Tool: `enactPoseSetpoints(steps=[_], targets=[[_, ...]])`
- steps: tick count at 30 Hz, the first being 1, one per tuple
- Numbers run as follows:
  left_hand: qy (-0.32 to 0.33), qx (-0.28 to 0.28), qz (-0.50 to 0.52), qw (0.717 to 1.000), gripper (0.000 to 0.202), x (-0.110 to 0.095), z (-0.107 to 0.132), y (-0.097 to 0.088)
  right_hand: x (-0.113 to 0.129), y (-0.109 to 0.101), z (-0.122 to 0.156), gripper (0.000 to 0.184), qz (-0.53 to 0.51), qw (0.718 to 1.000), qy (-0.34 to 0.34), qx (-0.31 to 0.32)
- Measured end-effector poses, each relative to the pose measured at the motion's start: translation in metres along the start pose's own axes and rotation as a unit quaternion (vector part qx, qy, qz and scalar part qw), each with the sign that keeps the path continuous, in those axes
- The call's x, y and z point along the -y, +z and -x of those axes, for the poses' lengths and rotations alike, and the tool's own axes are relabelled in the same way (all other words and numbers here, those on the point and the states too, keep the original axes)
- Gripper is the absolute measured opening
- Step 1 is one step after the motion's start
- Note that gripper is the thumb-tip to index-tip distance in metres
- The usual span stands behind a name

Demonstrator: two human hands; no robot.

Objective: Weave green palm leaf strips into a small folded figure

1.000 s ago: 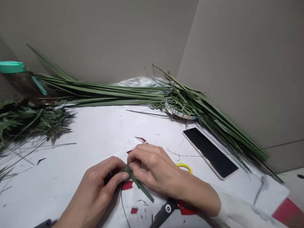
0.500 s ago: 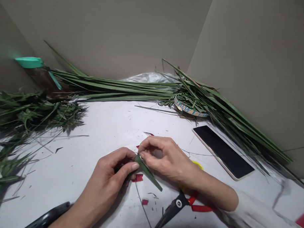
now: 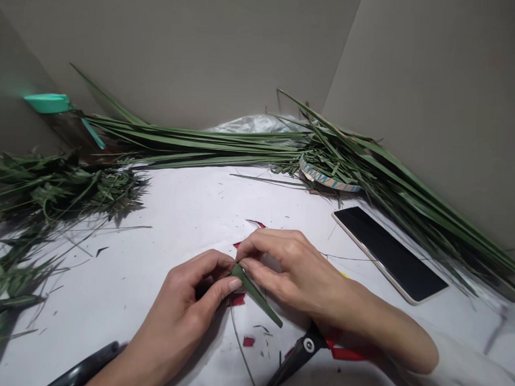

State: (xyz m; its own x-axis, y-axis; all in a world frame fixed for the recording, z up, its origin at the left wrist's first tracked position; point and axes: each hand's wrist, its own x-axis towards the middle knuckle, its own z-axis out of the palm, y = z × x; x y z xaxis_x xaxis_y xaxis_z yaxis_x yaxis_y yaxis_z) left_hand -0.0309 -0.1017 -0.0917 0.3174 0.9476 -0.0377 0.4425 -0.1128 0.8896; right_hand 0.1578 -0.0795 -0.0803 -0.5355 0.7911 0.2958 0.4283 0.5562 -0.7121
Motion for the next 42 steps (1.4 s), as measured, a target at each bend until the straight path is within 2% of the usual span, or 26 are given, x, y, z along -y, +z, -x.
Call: enactPoseSetpoints(steps=[5,10,14,22,28,32,36,42], targets=[[0.022,-0.009,-0.011,1.0,0.015,-0.002,-0.001,0.001,0.001,0.007,0.002,0.013,0.007,1.0,-0.014,-0.009],[0.038,-0.026,-0.002,0.999,0.023,-0.004,0.0,0.001,0.001,0.019,0.004,0.015,0.005,0.996,-0.002,-0.091],[0.031,-0.028,0.021,0.999,0.019,-0.002,0.003,0.0,0.003,0.022,0.002,0.013,-0.023,0.992,-0.003,-0.123],[0.014,-0.031,0.059,0.998,0.019,-0.001,0.002,0.001,0.006,0.018,0.001,0.011,-0.131,0.981,0.1,-0.102],[-0.021,0.003,0.07,0.997,0.026,-0.002,0.007,0.005,-0.005,0.016,-0.002,0.009,-0.206,0.973,0.095,-0.046],[-0.021,0.0,0.08,0.997,0.028,-0.001,0.007,0.006,-0.005,0.012,-0.004,0.009,-0.291,0.949,0.119,-0.01],[-0.014,-0.018,0.104,0.994,0.023,0.0,0.007,0.005,0.001,0.005,-0.006,0.012,-0.312,0.941,0.131,-0.016],[-0.014,-0.026,0.143,0.989,0.02,0.0,0.007,0.002,-0.002,0.0,-0.007,0.008,-0.254,0.957,0.121,-0.077]])
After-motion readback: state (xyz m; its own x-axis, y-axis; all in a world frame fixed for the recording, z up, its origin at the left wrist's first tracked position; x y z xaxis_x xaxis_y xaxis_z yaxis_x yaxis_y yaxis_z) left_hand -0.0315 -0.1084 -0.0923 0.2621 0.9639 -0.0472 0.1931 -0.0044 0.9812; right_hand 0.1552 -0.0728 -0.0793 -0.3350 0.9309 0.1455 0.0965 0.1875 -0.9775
